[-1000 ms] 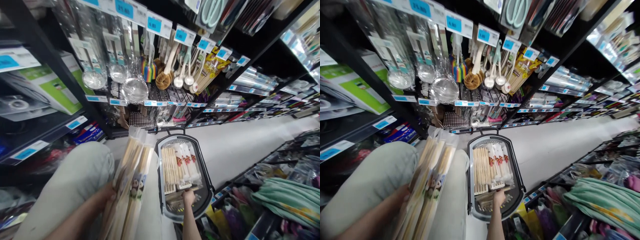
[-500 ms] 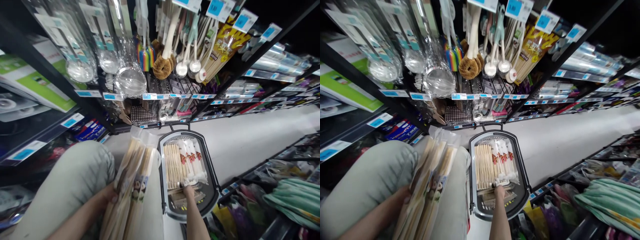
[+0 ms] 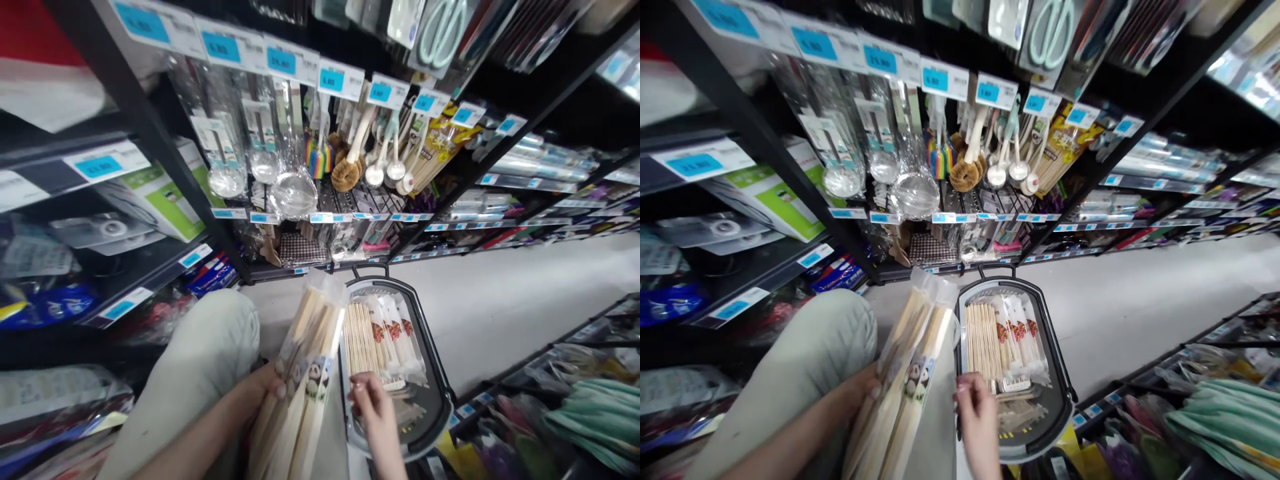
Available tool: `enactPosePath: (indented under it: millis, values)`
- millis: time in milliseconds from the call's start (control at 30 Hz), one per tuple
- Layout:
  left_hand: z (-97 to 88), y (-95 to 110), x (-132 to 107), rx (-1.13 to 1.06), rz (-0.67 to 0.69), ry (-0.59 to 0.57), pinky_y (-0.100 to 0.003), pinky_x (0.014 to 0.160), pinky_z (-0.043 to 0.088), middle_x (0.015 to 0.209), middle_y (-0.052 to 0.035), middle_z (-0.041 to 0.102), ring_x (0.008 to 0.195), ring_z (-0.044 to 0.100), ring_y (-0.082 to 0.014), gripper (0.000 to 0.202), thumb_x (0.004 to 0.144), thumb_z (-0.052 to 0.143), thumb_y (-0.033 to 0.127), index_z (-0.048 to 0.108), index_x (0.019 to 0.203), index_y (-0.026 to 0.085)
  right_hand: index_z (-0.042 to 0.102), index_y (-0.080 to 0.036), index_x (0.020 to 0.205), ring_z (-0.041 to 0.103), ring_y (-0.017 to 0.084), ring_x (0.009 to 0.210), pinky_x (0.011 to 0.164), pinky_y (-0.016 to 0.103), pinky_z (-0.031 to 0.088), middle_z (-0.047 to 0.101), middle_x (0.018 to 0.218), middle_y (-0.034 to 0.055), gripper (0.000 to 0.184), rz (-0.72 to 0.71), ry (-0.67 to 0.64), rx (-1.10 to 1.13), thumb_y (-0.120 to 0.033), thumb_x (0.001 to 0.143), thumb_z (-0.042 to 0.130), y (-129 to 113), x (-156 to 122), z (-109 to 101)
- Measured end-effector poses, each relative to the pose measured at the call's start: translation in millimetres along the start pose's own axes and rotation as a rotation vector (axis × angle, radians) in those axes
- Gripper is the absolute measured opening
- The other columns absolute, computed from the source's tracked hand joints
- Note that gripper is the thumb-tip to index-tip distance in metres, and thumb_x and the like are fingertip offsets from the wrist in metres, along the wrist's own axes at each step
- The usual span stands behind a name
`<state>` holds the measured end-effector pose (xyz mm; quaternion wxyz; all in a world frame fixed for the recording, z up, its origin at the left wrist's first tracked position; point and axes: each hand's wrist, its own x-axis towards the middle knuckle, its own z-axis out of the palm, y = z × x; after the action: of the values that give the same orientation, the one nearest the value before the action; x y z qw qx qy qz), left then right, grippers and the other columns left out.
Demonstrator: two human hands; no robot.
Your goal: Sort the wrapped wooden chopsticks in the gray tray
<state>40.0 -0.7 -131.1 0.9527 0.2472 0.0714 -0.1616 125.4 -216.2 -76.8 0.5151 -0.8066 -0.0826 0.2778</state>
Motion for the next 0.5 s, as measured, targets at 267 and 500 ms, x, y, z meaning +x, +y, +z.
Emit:
enactPosePath:
  millis: [267,500]
  values:
    - [22.2,10,-7,-0.015,0.158,-0.045,-0.028,0.064,0.051,0.072,-0.0089,0.070,0.070,0.067,-0.0255,0.038,0.040,0.061,0.010,0.073,0.076,0.010,0.051,-0.020,0.069,0.045,0.012,0.053,0.052,0.023,0.036,0.050,0.057,-0.0025,0.037,-0.263,0.144,-0.151,-0.051,0.089,0.043,-39,-22,67]
    - [20.5,8,-15,-0.062,0.211,-0.036,-0.030,0.057,0.049,0.074,-0.0087,0.071,0.073,0.067,-0.0296,0.042,0.043,0.061,0.014,0.074,0.083,0.014,0.054,-0.023,0.075,0.057,0.019,0.059,0.058,0.029,0.039,0.061,0.064,0.0029,0.032,-0.267,0.553,-0.225,-0.052,0.087,0.048,-46,-40,70]
